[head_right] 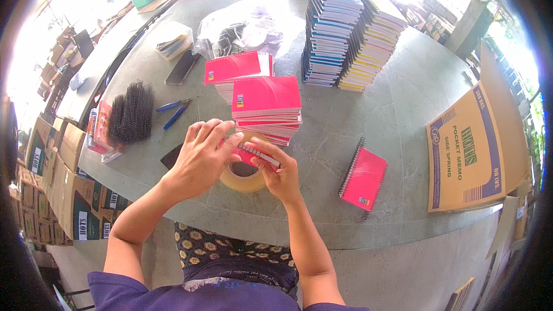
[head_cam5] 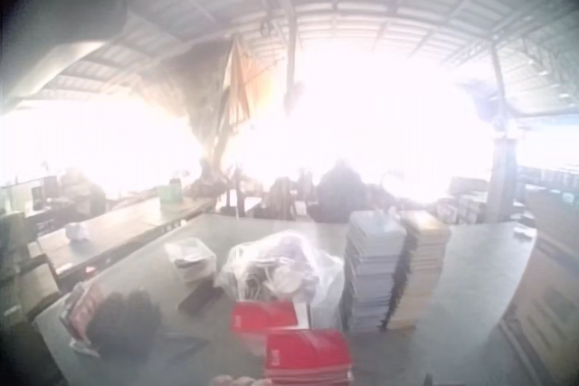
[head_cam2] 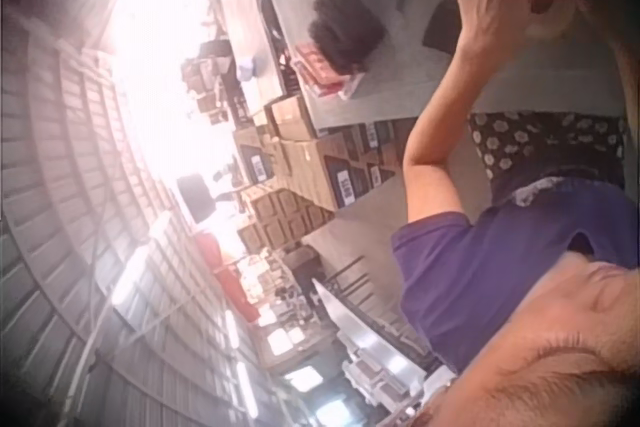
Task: The person repeatedly picks up pink spiral-bound notebooks from a stack, applies clear packing tape to the spine, and places the finished units into a separate stack. The process is repeated for multiple notebooks throughout the clip.
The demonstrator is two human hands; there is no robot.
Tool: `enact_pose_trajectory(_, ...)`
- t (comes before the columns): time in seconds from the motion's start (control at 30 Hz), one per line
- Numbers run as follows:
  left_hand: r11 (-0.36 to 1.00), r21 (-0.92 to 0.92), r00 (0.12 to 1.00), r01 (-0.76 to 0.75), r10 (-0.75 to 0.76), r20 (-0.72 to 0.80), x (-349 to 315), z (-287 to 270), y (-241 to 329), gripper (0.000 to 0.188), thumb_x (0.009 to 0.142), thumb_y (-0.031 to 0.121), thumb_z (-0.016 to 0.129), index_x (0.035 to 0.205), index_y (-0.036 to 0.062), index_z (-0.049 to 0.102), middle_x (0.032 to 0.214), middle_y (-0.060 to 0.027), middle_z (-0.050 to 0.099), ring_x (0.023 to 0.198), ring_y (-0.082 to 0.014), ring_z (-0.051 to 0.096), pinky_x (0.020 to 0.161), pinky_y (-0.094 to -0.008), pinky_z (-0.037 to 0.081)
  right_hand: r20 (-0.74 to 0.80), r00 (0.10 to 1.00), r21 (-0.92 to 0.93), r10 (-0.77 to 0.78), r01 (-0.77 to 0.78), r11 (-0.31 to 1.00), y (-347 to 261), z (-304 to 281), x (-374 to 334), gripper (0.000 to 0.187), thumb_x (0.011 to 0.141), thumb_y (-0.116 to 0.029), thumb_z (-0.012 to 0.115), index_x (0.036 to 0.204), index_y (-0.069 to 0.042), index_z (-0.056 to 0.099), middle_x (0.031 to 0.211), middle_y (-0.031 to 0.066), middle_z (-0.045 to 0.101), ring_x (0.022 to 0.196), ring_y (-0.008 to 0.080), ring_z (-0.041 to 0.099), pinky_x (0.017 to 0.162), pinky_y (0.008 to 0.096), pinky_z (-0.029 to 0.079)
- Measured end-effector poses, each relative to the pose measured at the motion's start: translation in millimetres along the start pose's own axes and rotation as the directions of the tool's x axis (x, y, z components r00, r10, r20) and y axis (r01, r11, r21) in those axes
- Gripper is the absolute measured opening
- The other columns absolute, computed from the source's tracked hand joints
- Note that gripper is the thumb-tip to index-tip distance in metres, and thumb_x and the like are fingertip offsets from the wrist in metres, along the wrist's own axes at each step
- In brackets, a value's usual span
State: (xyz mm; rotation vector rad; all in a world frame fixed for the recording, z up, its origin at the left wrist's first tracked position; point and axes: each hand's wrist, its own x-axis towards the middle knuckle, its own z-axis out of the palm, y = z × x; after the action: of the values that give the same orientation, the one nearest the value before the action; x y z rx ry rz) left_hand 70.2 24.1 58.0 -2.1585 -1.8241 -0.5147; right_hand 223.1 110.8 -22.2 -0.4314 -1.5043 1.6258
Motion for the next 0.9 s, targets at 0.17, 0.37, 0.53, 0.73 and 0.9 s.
enact_pose_trajectory(0.17, 0.994, -0.110, 1.000, -0.004, 0.006, 0.017, 6.7, -2.3, 3.0, 0.034, 0.072, 0.019, 0.070, 0.101, 0.0040, 0.059, 0.106, -0.0103, 0.052, 0.109, -0.0287, 0.047, 0.094, -0.0405, 0.035, 0.083, 0.978, -0.139, -0.190, 0.200, 0.970, 7.9, -4.4, 0.2, 0.026, 0.081, 0.002, 0.066, 0.107, 0.000, 0.065, 0.109, 0.0115, 0.066, 0.104, 0.0185, 0.061, 0.089, 0.0294, 0.049)
enact_pose_trajectory(0.37, 0.998, -0.054, 0.999, -0.027, 0.029, 0.029, -1.9, 5.7, -2.3, 0.034, 0.072, 0.016, 0.070, 0.101, 0.0036, 0.058, 0.098, -0.0097, 0.054, 0.105, -0.0278, 0.049, 0.093, -0.0402, 0.036, 0.011, 0.998, 0.144, 0.066, -0.067, 0.987, -10.4, 3.3, -0.9, 0.025, 0.082, -0.001, 0.067, 0.107, 0.000, 0.065, 0.112, 0.0110, 0.065, 0.103, 0.0177, 0.061, 0.091, 0.0300, 0.049)
enact_pose_trajectory(0.53, 0.986, -0.168, 1.000, 0.018, -0.015, 0.019, 6.3, 2.3, 1.9, 0.032, 0.072, 0.015, 0.069, 0.100, 0.0038, 0.058, 0.095, -0.0102, 0.056, 0.104, -0.0282, 0.050, 0.092, -0.0400, 0.036, 0.061, 0.991, -0.088, -0.121, 0.126, 0.988, 7.5, -9.9, -1.3, 0.031, 0.082, -0.002, 0.067, 0.113, -0.002, 0.062, 0.112, 0.0115, 0.065, 0.102, 0.0175, 0.062, 0.087, 0.0297, 0.050)
enact_pose_trajectory(0.73, 0.994, -0.100, 0.996, 0.049, -0.041, 0.077, -0.2, 2.7, -3.7, 0.036, 0.075, 0.019, 0.068, 0.106, 0.0026, 0.059, 0.101, -0.0107, 0.056, 0.105, -0.0273, 0.050, 0.090, -0.0402, 0.037, 0.038, 0.989, -0.085, -0.142, 0.145, 0.986, 11.7, -7.0, 1.2, 0.035, 0.084, 0.001, 0.064, 0.118, -0.003, 0.057, 0.109, 0.0120, 0.066, 0.101, 0.0176, 0.062, 0.083, 0.0275, 0.050)
enact_pose_trajectory(0.9, 0.994, -0.107, 0.999, 0.031, -0.034, -0.028, 8.5, -2.1, 4.8, 0.034, 0.077, 0.018, 0.067, 0.106, 0.0012, 0.060, 0.102, -0.0090, 0.059, 0.108, -0.0267, 0.050, 0.094, -0.0408, 0.035, -0.001, 0.999, -0.078, -0.036, 0.036, 0.996, 9.4, -7.2, -2.3, 0.041, 0.084, 0.000, 0.065, 0.123, -0.003, 0.053, 0.108, 0.0124, 0.066, 0.102, 0.0179, 0.062, 0.083, 0.0267, 0.051)
